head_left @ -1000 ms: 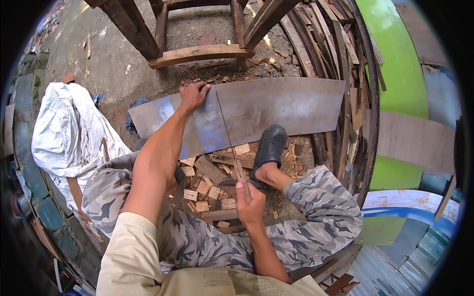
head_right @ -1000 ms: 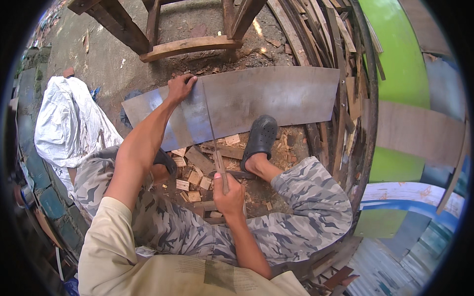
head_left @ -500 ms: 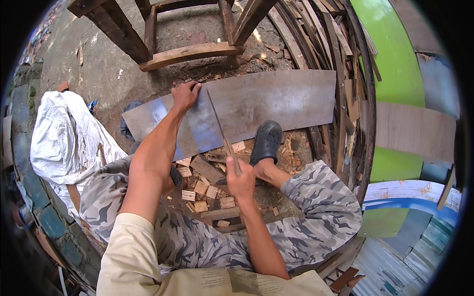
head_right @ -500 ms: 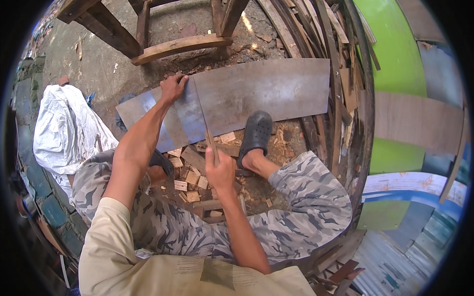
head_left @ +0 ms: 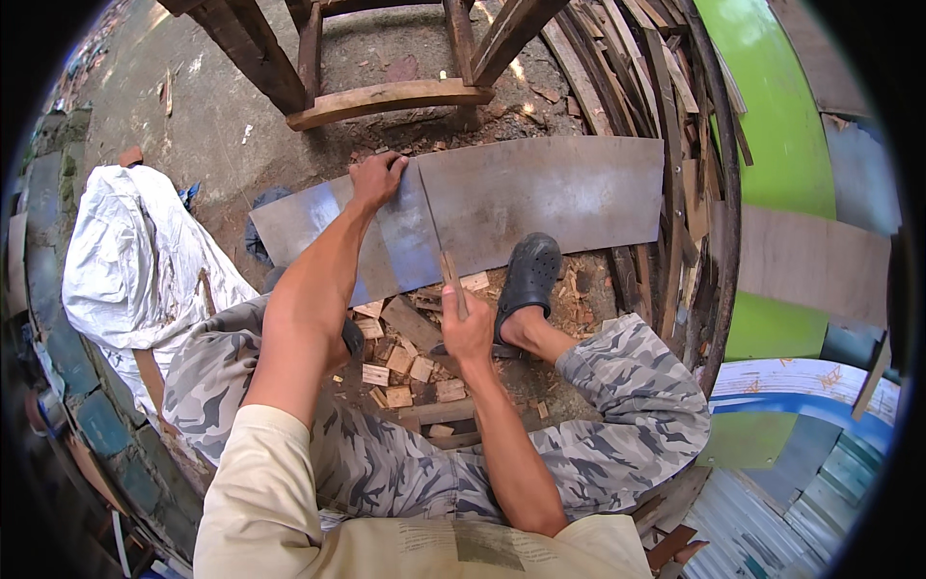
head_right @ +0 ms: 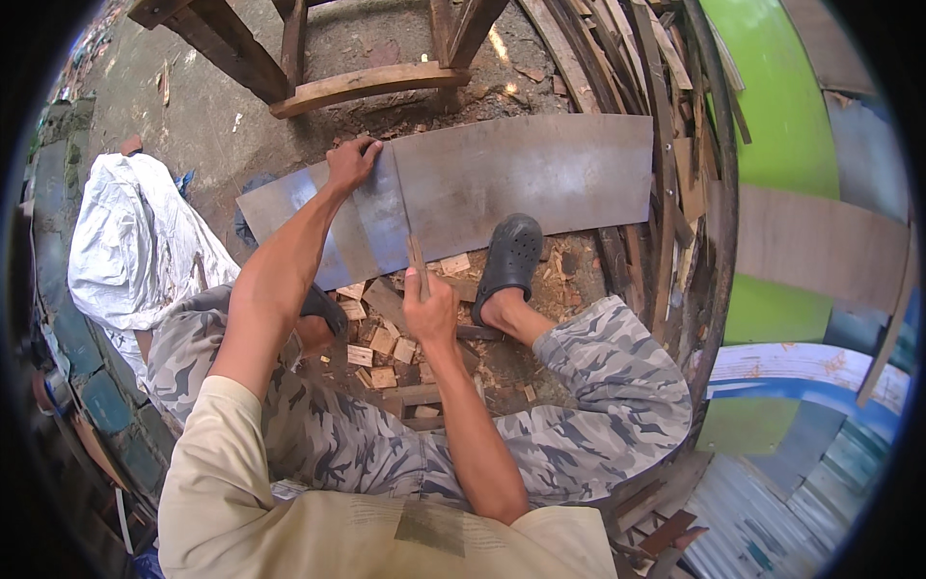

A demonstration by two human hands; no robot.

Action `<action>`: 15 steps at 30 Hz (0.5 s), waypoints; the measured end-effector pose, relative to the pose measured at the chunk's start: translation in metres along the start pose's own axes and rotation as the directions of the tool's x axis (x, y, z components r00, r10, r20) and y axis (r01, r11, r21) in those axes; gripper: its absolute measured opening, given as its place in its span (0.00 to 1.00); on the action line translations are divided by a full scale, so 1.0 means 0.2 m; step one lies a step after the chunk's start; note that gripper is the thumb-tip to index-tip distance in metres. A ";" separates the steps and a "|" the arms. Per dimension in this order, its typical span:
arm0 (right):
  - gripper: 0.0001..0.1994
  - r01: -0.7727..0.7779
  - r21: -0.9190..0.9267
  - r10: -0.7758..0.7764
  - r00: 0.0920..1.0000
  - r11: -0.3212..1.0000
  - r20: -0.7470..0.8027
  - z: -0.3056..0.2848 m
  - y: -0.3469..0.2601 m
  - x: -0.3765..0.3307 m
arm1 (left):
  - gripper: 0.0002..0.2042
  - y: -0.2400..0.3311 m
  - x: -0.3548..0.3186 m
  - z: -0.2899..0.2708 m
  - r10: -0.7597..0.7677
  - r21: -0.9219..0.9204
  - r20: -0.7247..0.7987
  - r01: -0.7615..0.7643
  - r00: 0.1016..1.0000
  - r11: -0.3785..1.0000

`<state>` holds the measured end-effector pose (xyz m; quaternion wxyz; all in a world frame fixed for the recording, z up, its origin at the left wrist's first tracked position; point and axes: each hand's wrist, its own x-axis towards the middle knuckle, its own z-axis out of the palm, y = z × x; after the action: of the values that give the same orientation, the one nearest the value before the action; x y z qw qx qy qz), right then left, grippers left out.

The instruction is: The person sits on the ground and uses a hand saw to cut a rectangular metal sheet placed between their legs. They repeatedly saw along a marked line, adjusting the sheet's position as needed.

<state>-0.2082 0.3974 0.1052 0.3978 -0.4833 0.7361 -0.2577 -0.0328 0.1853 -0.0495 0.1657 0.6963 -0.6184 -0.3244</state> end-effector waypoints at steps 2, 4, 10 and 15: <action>0.16 0.026 -0.014 -0.026 1.000 1.000 0.001 -0.10 -0.04 -0.15 | 0.18 -0.09 -0.01 -0.01 0.024 -0.049 -0.007 -0.024 1.000 0.999; 0.16 -0.027 0.009 0.027 1.000 1.000 0.014 -0.26 -0.12 -0.41 | 0.17 -0.09 -0.01 0.01 0.055 -0.091 0.001 -0.054 0.998 0.994; 0.18 0.021 -0.018 -0.021 1.000 1.000 0.003 -0.08 0.01 -0.09 | 0.18 -0.05 0.03 0.00 -0.007 0.037 0.004 0.006 1.000 0.999; 0.16 -0.062 0.018 0.061 0.997 0.998 0.048 -0.23 -0.14 -0.25 | 0.17 -0.14 0.00 0.01 0.043 -0.099 -0.004 -0.043 0.999 0.994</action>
<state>-0.2211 0.4324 0.1687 0.4274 -0.4624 0.7386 -0.2408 -0.0131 0.1907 -0.0675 0.2075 0.6741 -0.6161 -0.3505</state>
